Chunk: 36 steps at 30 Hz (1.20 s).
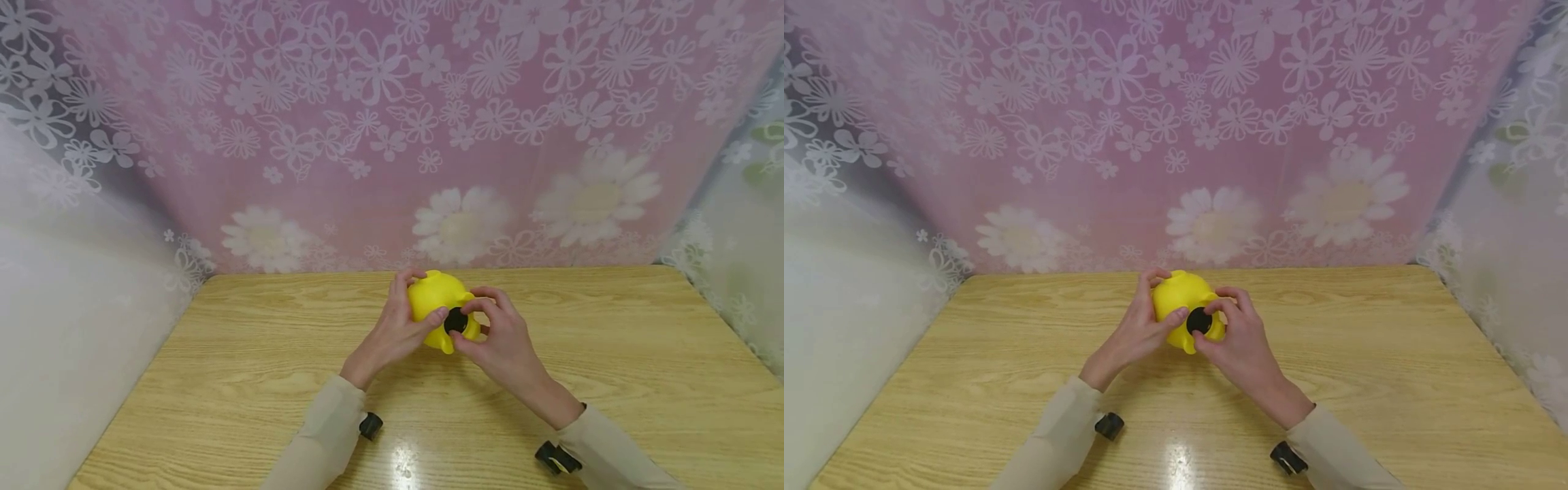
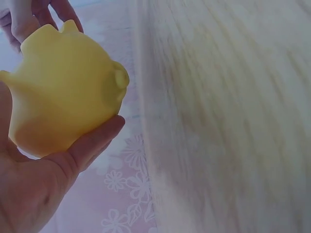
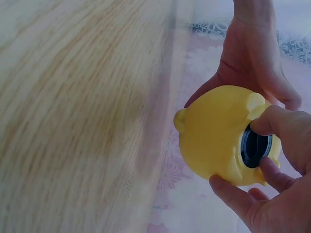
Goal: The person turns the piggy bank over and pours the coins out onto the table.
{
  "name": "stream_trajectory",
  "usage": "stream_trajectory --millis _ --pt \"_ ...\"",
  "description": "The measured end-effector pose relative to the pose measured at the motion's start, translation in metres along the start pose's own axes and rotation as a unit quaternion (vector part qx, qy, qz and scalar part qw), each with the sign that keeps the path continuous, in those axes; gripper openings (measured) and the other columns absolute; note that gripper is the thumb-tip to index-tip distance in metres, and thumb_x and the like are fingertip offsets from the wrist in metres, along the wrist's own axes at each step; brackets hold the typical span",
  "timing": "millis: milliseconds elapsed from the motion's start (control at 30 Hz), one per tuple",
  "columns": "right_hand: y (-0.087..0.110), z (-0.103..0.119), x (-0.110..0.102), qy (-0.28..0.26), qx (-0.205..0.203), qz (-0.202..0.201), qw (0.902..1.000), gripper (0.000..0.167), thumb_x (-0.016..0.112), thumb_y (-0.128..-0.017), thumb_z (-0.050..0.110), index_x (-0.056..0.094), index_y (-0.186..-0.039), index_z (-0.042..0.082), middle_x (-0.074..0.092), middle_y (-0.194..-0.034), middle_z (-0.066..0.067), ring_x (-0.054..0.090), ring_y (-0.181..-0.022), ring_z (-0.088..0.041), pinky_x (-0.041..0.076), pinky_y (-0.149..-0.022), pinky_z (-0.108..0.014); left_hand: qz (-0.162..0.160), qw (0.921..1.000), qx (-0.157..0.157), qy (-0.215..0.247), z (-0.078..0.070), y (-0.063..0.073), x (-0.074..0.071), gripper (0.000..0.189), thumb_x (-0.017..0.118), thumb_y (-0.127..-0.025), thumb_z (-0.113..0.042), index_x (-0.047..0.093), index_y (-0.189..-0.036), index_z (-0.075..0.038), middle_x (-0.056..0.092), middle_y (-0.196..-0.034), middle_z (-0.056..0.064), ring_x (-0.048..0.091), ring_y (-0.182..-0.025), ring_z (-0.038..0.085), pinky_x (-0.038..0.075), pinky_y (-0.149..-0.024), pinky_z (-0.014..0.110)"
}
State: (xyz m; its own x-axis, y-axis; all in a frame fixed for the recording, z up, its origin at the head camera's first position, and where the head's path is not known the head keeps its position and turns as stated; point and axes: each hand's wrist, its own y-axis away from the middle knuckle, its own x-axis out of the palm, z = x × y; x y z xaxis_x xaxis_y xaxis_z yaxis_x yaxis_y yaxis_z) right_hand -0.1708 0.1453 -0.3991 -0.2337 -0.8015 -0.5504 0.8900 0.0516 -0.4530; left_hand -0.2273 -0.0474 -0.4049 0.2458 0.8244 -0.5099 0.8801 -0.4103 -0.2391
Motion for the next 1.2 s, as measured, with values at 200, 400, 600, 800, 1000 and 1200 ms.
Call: stream_trajectory --millis 200,400,600,800,1000,1200 --pt "-0.001 -0.003 0.002 0.004 -0.001 0.001 1.0000 0.032 0.084 -0.075 -0.001 0.059 -0.095 0.000 0.053 -0.127 -0.021 0.063 -0.108 -0.041 0.064 -0.076 -0.051 0.001 1.0000 -0.001 -0.003 0.001 -0.001 0.001 0.069 0.062 -0.095 -0.059 0.026 -0.145 -0.027 0.037 -0.142 0.014 0.053 -0.115 0.024 0.055 -0.087 0.031" --pt "0.000 -0.004 0.002 0.011 -0.009 -0.001 0.9999 0.035 0.085 -0.073 -0.002 0.057 -0.095 -0.001 0.052 -0.123 -0.021 0.062 -0.107 -0.039 0.064 -0.074 -0.050 0.004 1.0000 0.006 -0.005 0.001 -0.002 0.001 0.070 0.060 -0.095 -0.062 0.026 -0.145 -0.026 0.037 -0.143 0.014 0.053 -0.116 0.024 0.056 -0.086 0.030" --pt "0.001 -0.005 0.002 0.022 -0.012 0.002 0.9997 0.037 0.085 -0.072 -0.001 0.056 -0.095 0.000 0.051 -0.121 -0.021 0.061 -0.106 -0.038 0.064 -0.072 -0.048 0.008 0.9999 0.005 -0.003 0.002 -0.002 0.001 0.070 0.060 -0.095 -0.062 0.026 -0.145 -0.026 0.038 -0.143 0.014 0.054 -0.115 0.024 0.056 -0.084 0.029" --pt "0.002 -0.007 0.003 0.029 -0.015 0.009 0.9994 0.037 0.086 -0.073 0.000 0.056 -0.095 -0.001 0.050 -0.117 -0.020 0.060 -0.105 -0.037 0.063 -0.070 -0.044 0.009 0.9999 -0.004 -0.004 0.003 -0.002 0.003 0.069 0.061 -0.096 -0.060 0.026 -0.144 -0.025 0.038 -0.143 0.014 0.053 -0.117 0.024 0.055 -0.086 0.030" --pt "0.002 -0.010 0.004 0.031 -0.019 0.017 0.9992 0.037 0.085 -0.073 -0.001 0.055 -0.095 -0.001 0.049 -0.114 -0.019 0.059 -0.102 -0.036 0.063 -0.068 -0.038 0.014 0.9999 -0.008 -0.003 0.005 -0.002 0.005 0.070 0.060 -0.096 -0.061 0.026 -0.146 -0.024 0.038 -0.143 0.015 0.055 -0.112 0.024 0.055 -0.085 0.029" --pt "0.002 -0.012 0.006 0.044 -0.017 0.026 0.9986 0.036 0.085 -0.074 0.000 0.054 -0.093 0.000 0.049 -0.114 -0.020 0.058 -0.102 -0.036 0.060 -0.066 -0.031 0.021 0.9997 -0.008 -0.005 0.008 -0.003 0.006 0.070 0.059 -0.097 -0.060 0.026 -0.146 -0.022 0.040 -0.141 0.016 0.055 -0.112 0.023 0.055 -0.083 0.027"
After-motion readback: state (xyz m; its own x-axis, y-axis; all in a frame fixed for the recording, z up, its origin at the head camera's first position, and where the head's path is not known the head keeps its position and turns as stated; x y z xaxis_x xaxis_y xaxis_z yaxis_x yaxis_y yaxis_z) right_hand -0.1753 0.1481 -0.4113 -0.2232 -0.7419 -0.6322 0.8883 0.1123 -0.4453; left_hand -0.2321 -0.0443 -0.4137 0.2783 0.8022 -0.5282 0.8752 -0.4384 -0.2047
